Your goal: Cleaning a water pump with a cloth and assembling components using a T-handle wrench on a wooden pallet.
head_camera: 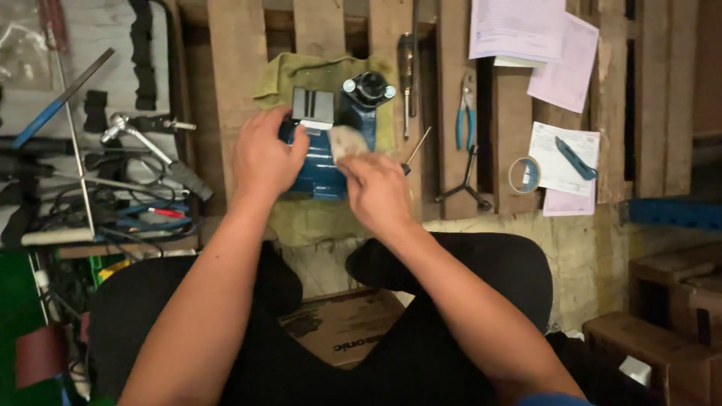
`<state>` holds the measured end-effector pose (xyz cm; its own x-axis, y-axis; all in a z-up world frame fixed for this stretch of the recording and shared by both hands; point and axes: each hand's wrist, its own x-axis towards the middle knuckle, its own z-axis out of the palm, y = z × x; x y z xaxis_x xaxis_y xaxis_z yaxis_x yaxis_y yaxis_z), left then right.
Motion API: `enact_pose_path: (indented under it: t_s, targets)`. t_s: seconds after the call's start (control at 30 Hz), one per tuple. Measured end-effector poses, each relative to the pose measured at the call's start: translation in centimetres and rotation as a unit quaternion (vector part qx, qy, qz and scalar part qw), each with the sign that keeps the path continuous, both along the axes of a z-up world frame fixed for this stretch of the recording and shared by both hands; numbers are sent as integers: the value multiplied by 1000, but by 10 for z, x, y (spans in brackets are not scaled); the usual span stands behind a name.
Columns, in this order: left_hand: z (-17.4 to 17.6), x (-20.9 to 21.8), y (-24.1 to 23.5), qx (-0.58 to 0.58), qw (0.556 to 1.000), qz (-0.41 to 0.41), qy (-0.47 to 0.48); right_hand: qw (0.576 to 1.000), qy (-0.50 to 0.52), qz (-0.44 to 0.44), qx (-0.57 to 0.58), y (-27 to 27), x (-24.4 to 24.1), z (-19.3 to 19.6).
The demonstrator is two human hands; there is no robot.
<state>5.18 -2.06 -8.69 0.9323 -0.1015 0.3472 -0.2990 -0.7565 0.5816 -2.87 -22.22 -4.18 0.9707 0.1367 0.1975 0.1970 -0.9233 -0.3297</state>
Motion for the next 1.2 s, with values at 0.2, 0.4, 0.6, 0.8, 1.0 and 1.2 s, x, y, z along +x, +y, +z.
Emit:
enact_pose_path:
  t_s: [0.2,0.4,0.6,0.8,1.0,1.2]
  targets:
    - [0,-1,0,-2,1000,14,21,861,447,120,211,-49,4,85]
    - [5,-5,-1,-14,998,18,52,932,286,-162,155,-147,31,49]
    - [-3,-1,0,-5,999,23,30,912,191,-309,191,-153,48,-9]
    - [10,-7,0,-24,997,21,66,948,173,-174,203,-102,50,-17]
    - [2,-2,-1,-15,999,34,27,939,232,-240,80,-116,80,-16]
    - [5,-5,1,-29,998,28,37,862,241,-53,443,-107,116,8]
